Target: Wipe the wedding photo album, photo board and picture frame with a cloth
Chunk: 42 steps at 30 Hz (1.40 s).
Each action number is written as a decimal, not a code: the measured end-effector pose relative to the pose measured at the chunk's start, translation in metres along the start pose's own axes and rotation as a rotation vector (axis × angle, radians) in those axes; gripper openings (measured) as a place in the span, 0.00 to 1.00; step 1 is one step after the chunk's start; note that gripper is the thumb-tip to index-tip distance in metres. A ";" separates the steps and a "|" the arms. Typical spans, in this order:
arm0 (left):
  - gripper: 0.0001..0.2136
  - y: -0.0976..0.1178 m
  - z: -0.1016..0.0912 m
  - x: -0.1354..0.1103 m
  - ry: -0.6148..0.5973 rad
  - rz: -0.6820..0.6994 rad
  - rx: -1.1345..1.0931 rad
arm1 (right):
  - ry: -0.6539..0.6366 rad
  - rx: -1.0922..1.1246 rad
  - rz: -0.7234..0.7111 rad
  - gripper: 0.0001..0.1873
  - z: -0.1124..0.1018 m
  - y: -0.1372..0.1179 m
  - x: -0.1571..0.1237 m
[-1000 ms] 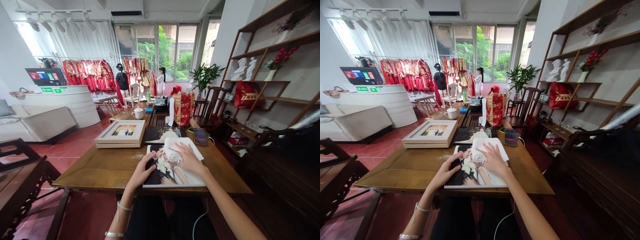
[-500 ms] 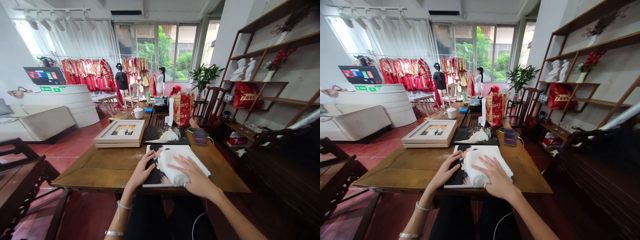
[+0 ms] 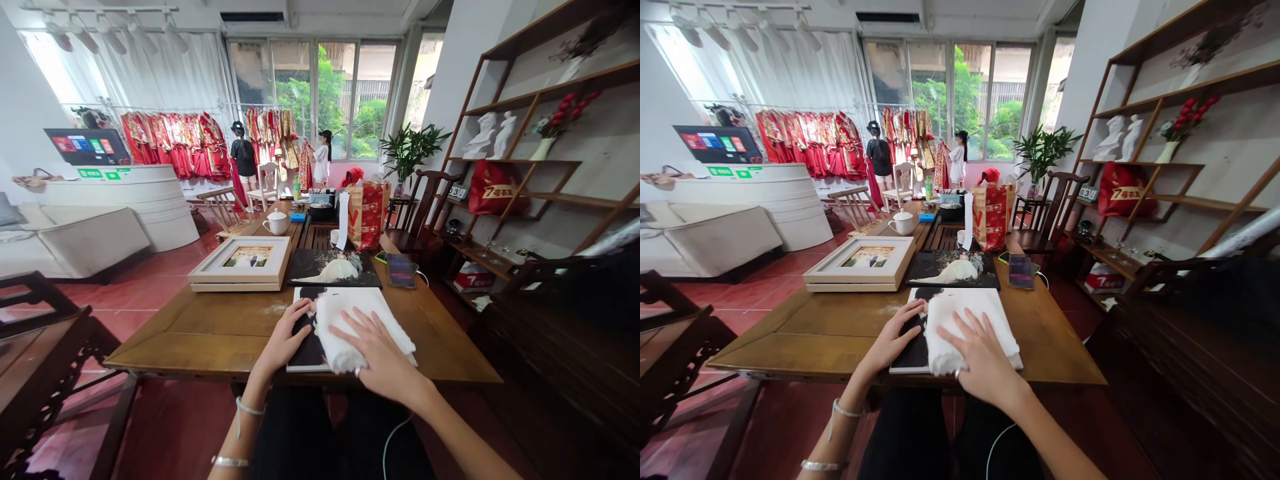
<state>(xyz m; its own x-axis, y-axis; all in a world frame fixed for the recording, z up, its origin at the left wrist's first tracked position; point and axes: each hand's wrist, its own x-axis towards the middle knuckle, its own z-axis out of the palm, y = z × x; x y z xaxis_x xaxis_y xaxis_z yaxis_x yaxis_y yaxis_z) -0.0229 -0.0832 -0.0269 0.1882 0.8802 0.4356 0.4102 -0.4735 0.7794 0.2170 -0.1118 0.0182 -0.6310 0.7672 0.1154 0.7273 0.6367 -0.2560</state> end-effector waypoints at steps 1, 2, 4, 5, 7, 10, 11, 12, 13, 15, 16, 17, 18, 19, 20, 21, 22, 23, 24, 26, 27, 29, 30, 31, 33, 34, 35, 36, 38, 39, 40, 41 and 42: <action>0.18 0.000 0.000 0.000 0.004 0.001 -0.002 | -0.015 0.013 -0.031 0.49 0.000 -0.006 -0.011; 0.18 0.001 0.000 0.000 0.008 0.000 -0.002 | -0.030 0.025 -0.056 0.50 0.000 -0.010 -0.019; 0.19 0.001 0.000 0.000 0.008 -0.008 0.002 | -0.044 0.034 -0.077 0.50 -0.002 -0.012 -0.031; 0.19 0.002 0.000 0.000 0.006 -0.010 0.004 | -0.041 0.031 -0.071 0.50 -0.003 -0.011 -0.032; 0.19 0.002 0.000 -0.001 0.001 -0.012 0.003 | -0.012 0.009 -0.026 0.48 -0.003 -0.003 -0.027; 0.19 0.001 -0.001 -0.001 0.000 -0.009 -0.006 | 0.058 -0.044 0.094 0.42 -0.003 0.015 -0.002; 0.18 0.001 -0.001 -0.001 -0.001 -0.010 -0.007 | 0.075 -0.059 0.137 0.40 -0.003 0.022 0.008; 0.19 0.001 -0.002 -0.001 -0.003 -0.013 -0.005 | 0.087 -0.071 0.178 0.38 -0.004 0.028 0.019; 0.19 0.001 -0.002 0.000 -0.005 -0.018 0.000 | 0.095 -0.081 0.214 0.36 -0.004 0.033 0.029; 0.19 0.001 -0.001 0.000 -0.011 -0.031 0.013 | 0.100 -0.096 0.261 0.34 -0.005 0.040 0.046; 0.19 0.001 -0.001 0.001 -0.013 -0.036 0.019 | 0.098 -0.101 0.274 0.33 -0.005 0.042 0.052; 0.19 0.002 -0.001 0.001 -0.015 -0.041 0.024 | 0.093 -0.103 0.281 0.34 -0.004 0.041 0.055; 0.19 0.002 -0.001 0.001 -0.018 -0.043 0.028 | 0.085 -0.102 0.280 0.34 -0.004 0.040 0.056; 0.19 0.002 -0.001 0.001 -0.021 -0.043 0.032 | 0.075 -0.099 0.270 0.35 -0.003 0.036 0.055; 0.19 0.002 -0.001 0.001 -0.025 -0.041 0.034 | 0.065 -0.095 0.251 0.37 -0.001 0.031 0.050; 0.19 0.002 -0.001 0.001 -0.027 -0.037 0.036 | 0.057 -0.091 0.225 0.39 0.000 0.024 0.043; 0.19 0.002 -0.001 0.001 -0.027 -0.034 0.036 | 0.050 -0.083 0.189 0.41 0.001 0.017 0.034; 0.19 0.002 -0.001 0.001 -0.025 -0.031 0.032 | 0.042 -0.072 0.147 0.43 0.002 0.008 0.024; 0.19 0.001 0.000 0.001 -0.021 -0.028 0.026 | 0.030 -0.056 0.103 0.45 0.003 0.000 0.012; 0.18 0.001 0.000 0.001 -0.009 -0.022 0.009 | -0.002 -0.017 0.019 0.48 0.003 -0.013 -0.011; 0.18 0.001 0.000 0.001 -0.003 -0.020 0.003 | -0.018 0.001 -0.016 0.49 0.002 -0.017 -0.020; 0.18 0.001 0.000 0.000 0.003 -0.020 0.000 | -0.038 0.027 -0.063 0.49 -0.001 -0.019 -0.032; 0.19 0.001 0.000 0.000 0.003 -0.022 0.002 | -0.039 0.034 -0.071 0.49 -0.002 -0.016 -0.034; 0.19 0.001 0.000 0.000 0.001 -0.024 0.006 | -0.033 0.035 -0.069 0.49 -0.003 -0.011 -0.032; 0.18 0.001 0.000 0.000 -0.001 -0.028 0.013 | -0.011 0.022 -0.035 0.47 -0.005 0.005 -0.022; 0.18 0.000 -0.001 -0.001 -0.001 -0.028 0.014 | 0.003 0.010 -0.005 0.46 -0.005 0.014 -0.014; 0.18 0.000 -0.001 -0.001 0.001 -0.027 0.015 | 0.016 -0.005 0.031 0.44 -0.005 0.023 -0.004; 0.18 0.000 -0.001 -0.001 0.003 -0.026 0.015 | 0.025 -0.020 0.070 0.41 -0.006 0.032 0.006; 0.18 -0.001 -0.002 -0.001 0.003 -0.022 0.015 | 0.028 -0.052 0.147 0.36 -0.008 0.044 0.026; 0.18 -0.001 -0.002 -0.001 0.003 -0.020 0.015 | 0.025 -0.065 0.186 0.34 -0.008 0.047 0.035; 0.18 -0.001 -0.002 -0.001 0.002 -0.020 0.015 | 0.022 -0.076 0.223 0.33 -0.009 0.048 0.043; 0.19 -0.001 -0.002 -0.001 0.001 -0.022 0.015 | 0.021 -0.084 0.257 0.32 -0.008 0.045 0.048; 0.19 -0.001 -0.002 0.000 -0.002 -0.025 0.016 | 0.026 -0.089 0.284 0.32 -0.007 0.041 0.052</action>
<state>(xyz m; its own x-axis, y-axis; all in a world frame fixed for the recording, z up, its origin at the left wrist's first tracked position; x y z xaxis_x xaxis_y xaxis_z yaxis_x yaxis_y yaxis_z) -0.0248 -0.0829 -0.0274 0.1796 0.8919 0.4151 0.4293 -0.4507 0.7827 0.2157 -0.0456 0.0209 -0.3928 0.9165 0.0757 0.8952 0.3999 -0.1966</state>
